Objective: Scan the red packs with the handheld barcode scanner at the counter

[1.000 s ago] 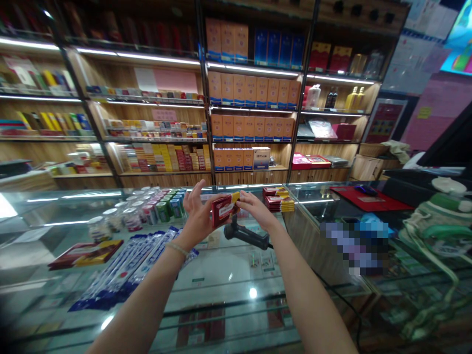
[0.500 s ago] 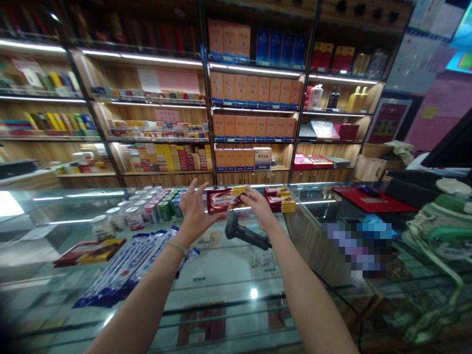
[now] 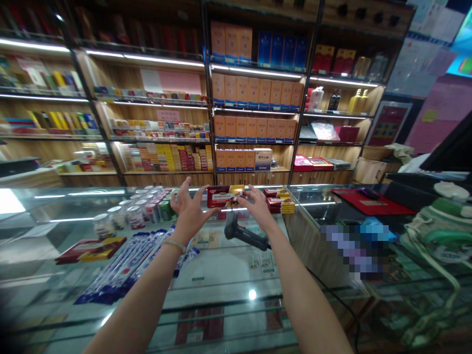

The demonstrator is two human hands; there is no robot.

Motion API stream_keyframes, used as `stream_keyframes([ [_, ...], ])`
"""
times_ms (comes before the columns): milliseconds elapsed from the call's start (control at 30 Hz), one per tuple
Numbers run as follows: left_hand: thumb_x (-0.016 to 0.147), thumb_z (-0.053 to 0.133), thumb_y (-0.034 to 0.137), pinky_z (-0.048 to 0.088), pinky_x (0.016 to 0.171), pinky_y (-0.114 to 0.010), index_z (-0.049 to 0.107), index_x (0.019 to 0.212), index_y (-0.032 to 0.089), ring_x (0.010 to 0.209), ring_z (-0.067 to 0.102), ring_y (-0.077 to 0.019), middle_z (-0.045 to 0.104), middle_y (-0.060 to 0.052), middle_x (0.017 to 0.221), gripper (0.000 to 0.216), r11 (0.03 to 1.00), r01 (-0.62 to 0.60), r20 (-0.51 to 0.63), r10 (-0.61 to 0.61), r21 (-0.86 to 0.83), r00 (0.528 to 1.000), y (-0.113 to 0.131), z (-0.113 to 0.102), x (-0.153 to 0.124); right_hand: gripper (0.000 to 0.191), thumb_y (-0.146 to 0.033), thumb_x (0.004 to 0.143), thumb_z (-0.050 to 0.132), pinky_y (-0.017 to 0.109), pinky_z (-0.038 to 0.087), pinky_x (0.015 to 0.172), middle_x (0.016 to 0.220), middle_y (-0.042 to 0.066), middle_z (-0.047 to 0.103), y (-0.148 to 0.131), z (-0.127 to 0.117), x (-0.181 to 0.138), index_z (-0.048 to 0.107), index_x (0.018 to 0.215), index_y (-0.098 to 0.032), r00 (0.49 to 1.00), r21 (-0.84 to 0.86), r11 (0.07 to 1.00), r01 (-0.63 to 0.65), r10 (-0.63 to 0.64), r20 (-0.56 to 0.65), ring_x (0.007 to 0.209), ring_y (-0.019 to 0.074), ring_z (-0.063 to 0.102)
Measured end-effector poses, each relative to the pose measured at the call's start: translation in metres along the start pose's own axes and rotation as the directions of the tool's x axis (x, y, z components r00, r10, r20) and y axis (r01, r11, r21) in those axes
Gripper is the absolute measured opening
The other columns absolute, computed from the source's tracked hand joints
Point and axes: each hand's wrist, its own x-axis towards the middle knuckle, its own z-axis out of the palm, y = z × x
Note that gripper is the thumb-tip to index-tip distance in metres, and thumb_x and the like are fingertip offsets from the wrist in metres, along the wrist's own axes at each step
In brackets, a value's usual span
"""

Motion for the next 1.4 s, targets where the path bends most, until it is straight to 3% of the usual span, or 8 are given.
stream_keyframes([
  [133, 0.08, 0.082, 0.053, 0.01, 0.125, -0.07, 0.063, 0.139, 0.028, 0.159, 0.022, -0.0429, 0.022, -0.021, 0.172, 0.067, 1.0, -0.018, -0.01, 0.018, 0.018, 1.0, -0.005, -0.008, 0.005, 0.062, -0.067, 0.081, 0.073, 0.055, 0.029, 0.126, 0.164, 0.011, 0.044, -0.01, -0.01, -0.002, 0.067, 0.129, -0.027, 0.993, -0.058, 0.998, 0.032, -0.025, 0.12, 0.155, 0.0316, 0.032],
  [367, 0.079, 0.083, 0.052, 0.01, 0.124, -0.072, 0.066, 0.136, 0.029, 0.16, 0.016, -0.0441, 0.017, -0.021, 0.173, 0.064, 0.999, -0.014, 0.035, 0.013, 0.029, 0.999, -0.004, -0.025, 0.013, 0.045, -0.058, 0.088, 0.071, 0.066, 0.021, 0.122, 0.163, 0.013, 0.044, -0.032, -0.009, -0.005, 0.069, 0.119, -0.026, 0.984, -0.35, 0.926, 0.142, -0.169, -0.049, 0.156, 0.0374, 0.026],
  [533, 0.079, 0.084, 0.048, 0.009, 0.124, -0.072, 0.066, 0.135, 0.028, 0.16, 0.019, -0.042, 0.018, -0.022, 0.173, 0.063, 0.995, -0.072, 0.066, 0.067, 0.07, 0.996, -0.002, -0.043, 0.014, 0.08, -0.057, 0.085, 0.076, 0.063, 0.022, 0.122, 0.173, 0.016, 0.02, -0.035, -0.006, -0.011, 0.047, 0.153, -0.026, 0.965, -0.464, 0.87, 0.166, -0.24, -0.107, 0.159, 0.0372, 0.019],
  [600, 0.078, 0.085, 0.047, 0.008, 0.124, -0.072, 0.066, 0.135, 0.027, 0.16, 0.018, -0.0418, 0.018, -0.022, 0.173, 0.063, 0.99, -0.104, 0.074, 0.097, 0.092, 0.993, -0.003, -0.051, 0.012, 0.084, -0.056, 0.085, 0.076, 0.064, 0.021, 0.122, 0.176, 0.015, 0.007, -0.036, -0.004, -0.014, 0.042, 0.157, -0.028, 0.96, -0.491, 0.852, 0.181, -0.262, -0.102, 0.16, 0.0388, 0.015],
  [800, 0.076, 0.087, 0.046, 0.009, 0.124, -0.071, 0.066, 0.135, 0.028, 0.16, 0.019, -0.0422, 0.019, -0.019, 0.174, 0.065, 0.977, -0.147, 0.094, 0.134, 0.156, 0.986, -0.015, -0.067, 0.007, 0.062, -0.054, 0.085, 0.078, 0.067, 0.022, 0.121, 0.177, 0.011, -0.002, -0.045, 0.006, -0.022, 0.063, 0.138, -0.028, 0.949, -0.47, 0.848, 0.244, -0.308, -0.063, 0.16, 0.0426, 0.012],
  [933, 0.073, 0.089, 0.047, 0.008, 0.124, -0.07, 0.067, 0.133, 0.029, 0.16, 0.019, -0.042, 0.018, -0.019, 0.174, 0.066, 0.973, -0.152, 0.109, 0.134, 0.175, 0.985, -0.027, -0.077, 0.006, 0.06, -0.054, 0.084, 0.078, 0.07, 0.02, 0.121, 0.177, 0.01, -0.002, -0.059, 0.012, -0.023, 0.064, 0.136, -0.027, 0.951, -0.457, 0.852, 0.253, -0.307, -0.045, 0.161, 0.0427, 0.005],
  [1167, 0.072, 0.089, 0.052, 0.007, 0.125, -0.068, 0.068, 0.134, 0.031, 0.16, 0.018, -0.0416, 0.017, -0.017, 0.174, 0.069, 0.972, -0.121, 0.131, 0.095, 0.203, 0.987, -0.063, -0.109, 0.005, 0.061, -0.059, 0.085, 0.076, 0.07, 0.009, 0.124, 0.176, 0.014, 0.009, -0.099, 0.034, -0.019, 0.065, 0.134, -0.025, 0.945, -0.426, 0.851, 0.308, -0.325, 0.035, 0.162, 0.0419, 0.006],
  [1400, 0.073, 0.083, 0.064, 0.008, 0.125, -0.068, 0.068, 0.133, 0.033, 0.159, 0.015, -0.0428, 0.015, -0.012, 0.175, 0.07, 0.972, -0.051, 0.197, 0.005, 0.227, 0.98, -0.13, -0.159, -0.005, 0.065, -0.068, 0.088, 0.068, 0.066, 0.006, 0.126, 0.174, 0.02, 0.015, -0.153, 0.087, -0.017, 0.064, 0.133, -0.02, 0.922, -0.349, 0.853, 0.387, -0.362, 0.138, 0.163, 0.0392, 0.006],
])
